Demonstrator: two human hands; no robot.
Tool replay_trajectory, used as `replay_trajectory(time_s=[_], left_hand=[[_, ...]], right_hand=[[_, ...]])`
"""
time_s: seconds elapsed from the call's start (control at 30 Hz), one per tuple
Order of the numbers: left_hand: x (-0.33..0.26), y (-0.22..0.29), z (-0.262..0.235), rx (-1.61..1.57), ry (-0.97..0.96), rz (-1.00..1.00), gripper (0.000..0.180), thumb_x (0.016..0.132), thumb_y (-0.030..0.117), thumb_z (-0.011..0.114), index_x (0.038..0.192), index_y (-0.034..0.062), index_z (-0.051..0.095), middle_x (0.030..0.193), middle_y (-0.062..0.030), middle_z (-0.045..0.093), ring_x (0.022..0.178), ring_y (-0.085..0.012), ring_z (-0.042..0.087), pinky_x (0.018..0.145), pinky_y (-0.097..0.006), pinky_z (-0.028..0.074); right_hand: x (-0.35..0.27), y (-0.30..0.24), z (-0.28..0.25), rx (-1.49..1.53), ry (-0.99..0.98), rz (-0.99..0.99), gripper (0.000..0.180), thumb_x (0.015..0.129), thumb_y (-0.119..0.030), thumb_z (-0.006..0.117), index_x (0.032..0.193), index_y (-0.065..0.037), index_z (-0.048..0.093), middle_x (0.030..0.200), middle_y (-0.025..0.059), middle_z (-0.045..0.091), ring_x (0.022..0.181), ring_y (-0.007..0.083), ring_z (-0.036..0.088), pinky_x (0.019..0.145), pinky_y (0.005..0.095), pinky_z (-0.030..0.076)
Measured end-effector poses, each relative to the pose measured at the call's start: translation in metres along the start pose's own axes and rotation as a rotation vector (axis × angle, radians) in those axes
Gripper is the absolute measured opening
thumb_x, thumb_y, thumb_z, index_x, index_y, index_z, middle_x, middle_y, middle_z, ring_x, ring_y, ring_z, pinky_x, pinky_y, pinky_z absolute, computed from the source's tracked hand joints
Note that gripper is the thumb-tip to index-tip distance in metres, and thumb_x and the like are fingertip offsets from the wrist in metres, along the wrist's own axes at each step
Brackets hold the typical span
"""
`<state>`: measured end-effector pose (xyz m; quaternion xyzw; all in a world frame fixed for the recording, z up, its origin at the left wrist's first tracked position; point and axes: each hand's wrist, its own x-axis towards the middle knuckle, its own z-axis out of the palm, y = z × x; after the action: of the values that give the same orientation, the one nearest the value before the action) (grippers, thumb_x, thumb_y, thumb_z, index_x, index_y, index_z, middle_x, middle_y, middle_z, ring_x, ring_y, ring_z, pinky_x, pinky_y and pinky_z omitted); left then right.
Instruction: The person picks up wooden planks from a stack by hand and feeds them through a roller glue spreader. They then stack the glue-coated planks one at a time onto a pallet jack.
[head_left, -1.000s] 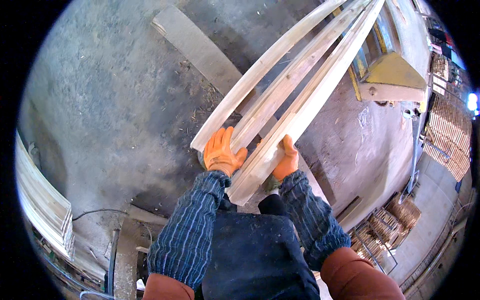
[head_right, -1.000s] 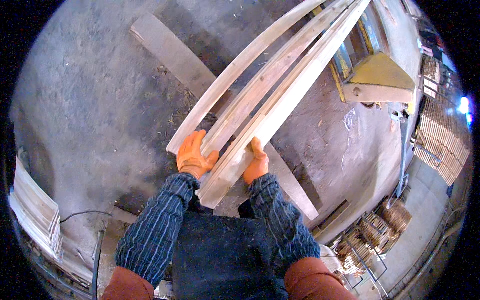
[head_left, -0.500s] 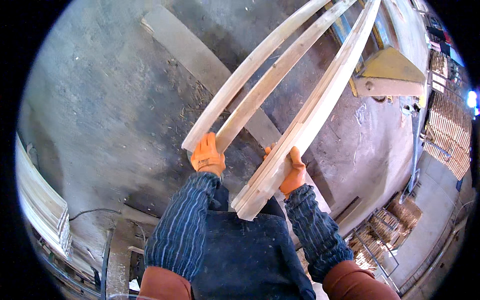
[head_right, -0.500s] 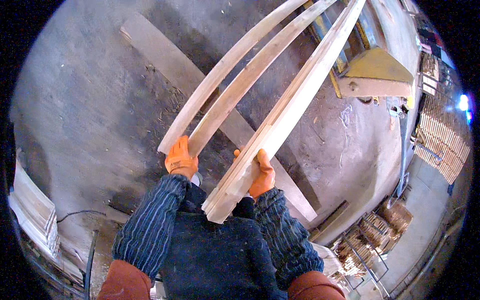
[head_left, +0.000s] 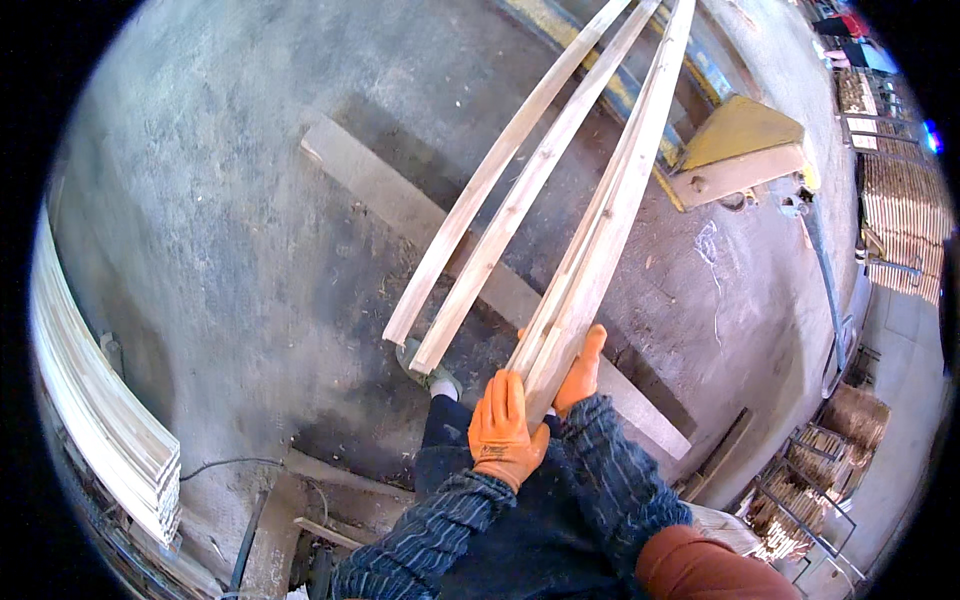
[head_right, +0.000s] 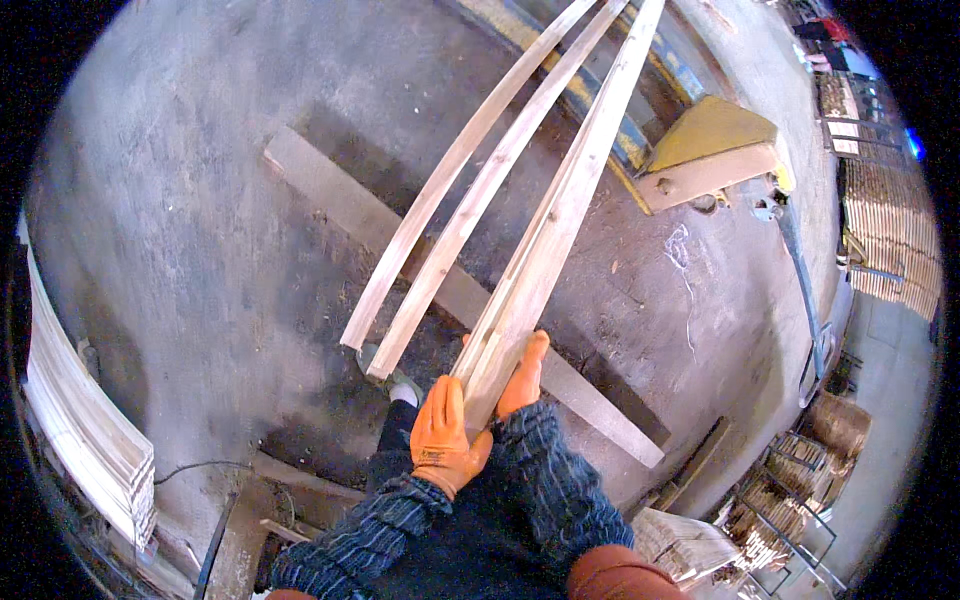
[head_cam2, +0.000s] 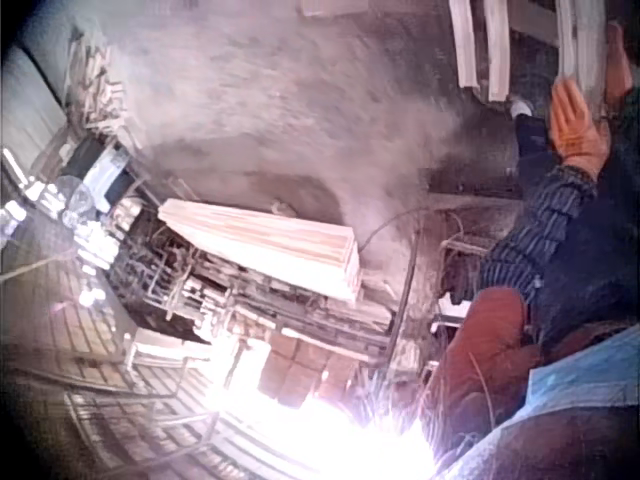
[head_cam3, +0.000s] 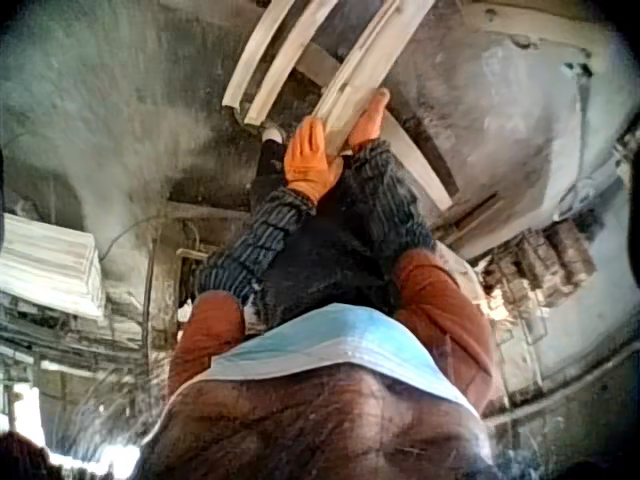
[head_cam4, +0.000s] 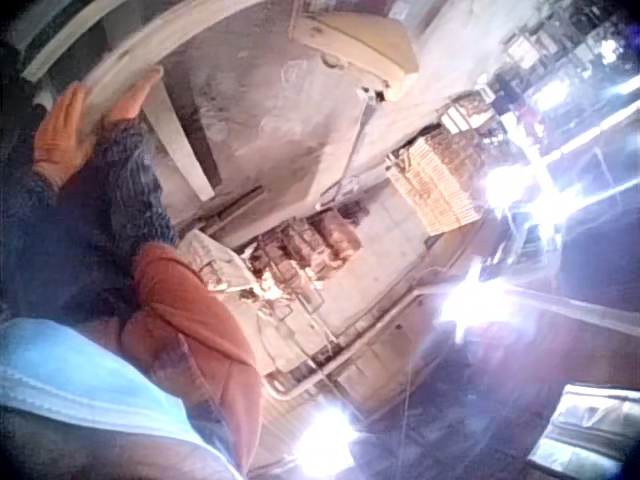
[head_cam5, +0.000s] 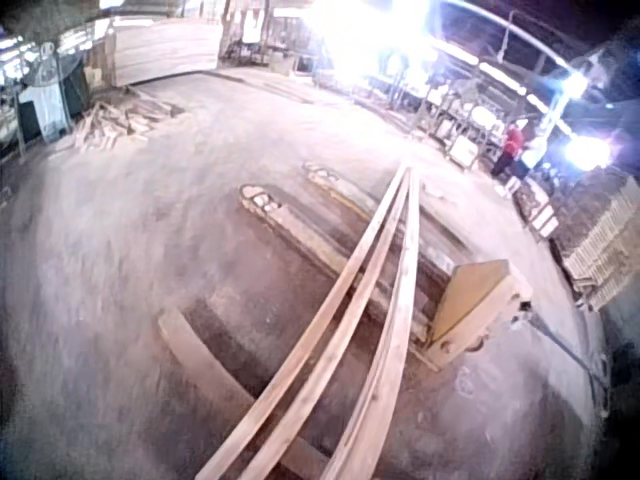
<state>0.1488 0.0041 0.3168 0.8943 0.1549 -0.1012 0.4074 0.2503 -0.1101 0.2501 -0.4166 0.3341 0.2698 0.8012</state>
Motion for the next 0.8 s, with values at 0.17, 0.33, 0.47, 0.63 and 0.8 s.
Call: replay_trajectory(time_s=[0.17, 0.33, 0.47, 0.63, 0.8], left_hand=[[0.028, 0.015, -0.02, -0.528, -0.136, -0.035, 0.08, 0.085, 0.032, 0.077, 0.146, -0.0066, 0.042, 0.139, -0.03, 0.055, 0.128, -0.0426, 0.057, 0.109, -0.044, 0.046], [0.144, 0.071, -0.031, -0.887, -0.473, -0.231, 0.092, 0.09, 0.036, 0.08, 0.157, -0.0054, 0.031, 0.149, -0.0222, 0.051, 0.136, -0.0289, 0.051, 0.114, -0.039, 0.042], [0.156, 0.109, -0.033, -1.002, -0.532, -0.253, 0.067, 0.088, 0.021, 0.083, 0.142, -0.0037, 0.053, 0.133, -0.0182, 0.065, 0.123, -0.0245, 0.063, 0.108, -0.038, 0.05], [0.03, 0.131, -0.079, -0.468, -0.559, -0.242, 0.118, 0.076, 0.053, 0.087, 0.153, -0.0141, 0.027, 0.139, -0.027, 0.058, 0.129, -0.0321, 0.058, 0.111, -0.038, 0.046], [-0.191, 0.2, -0.172, -0.41, -0.574, -0.534, 0.128, 0.068, 0.054, 0.091, 0.158, -0.0072, 0.024, 0.148, -0.0301, 0.05, 0.135, -0.0358, 0.054, 0.115, -0.045, 0.041]], right_hand=[[-0.047, -0.025, 0.006, -0.051, 0.049, 0.109, 0.072, 0.096, -0.065, 0.059, 0.136, -0.006, 0.06, 0.122, 0.0143, 0.07, 0.105, 0.0285, 0.068, 0.094, 0.0441, 0.056], [-0.137, -0.003, 0.007, -0.062, -0.098, 0.078, 0.05, 0.097, -0.032, 0.063, 0.138, -0.004, 0.057, 0.125, 0.0097, 0.068, 0.114, 0.0247, 0.064, 0.102, 0.0419, 0.051], [-0.253, 0.024, 0.005, -0.111, -0.114, 0.307, 0.075, 0.096, -0.019, 0.069, 0.156, -0.001, 0.027, 0.139, 0.0172, 0.06, 0.13, 0.0259, 0.059, 0.112, 0.0426, 0.046], [-0.274, -0.042, -0.013, 0.189, -0.335, 0.581, 0.066, 0.105, -0.057, 0.049, 0.152, -0.011, 0.044, 0.147, 0.0132, 0.056, 0.136, 0.0284, 0.054, 0.117, 0.0479, 0.041], [-0.177, -0.182, -0.017, 0.324, -0.379, 0.283, 0.099, 0.096, -0.083, 0.03, 0.153, -0.003, 0.045, 0.156, 0.0184, 0.048, 0.142, 0.039, 0.045, 0.12, 0.0575, 0.033]])
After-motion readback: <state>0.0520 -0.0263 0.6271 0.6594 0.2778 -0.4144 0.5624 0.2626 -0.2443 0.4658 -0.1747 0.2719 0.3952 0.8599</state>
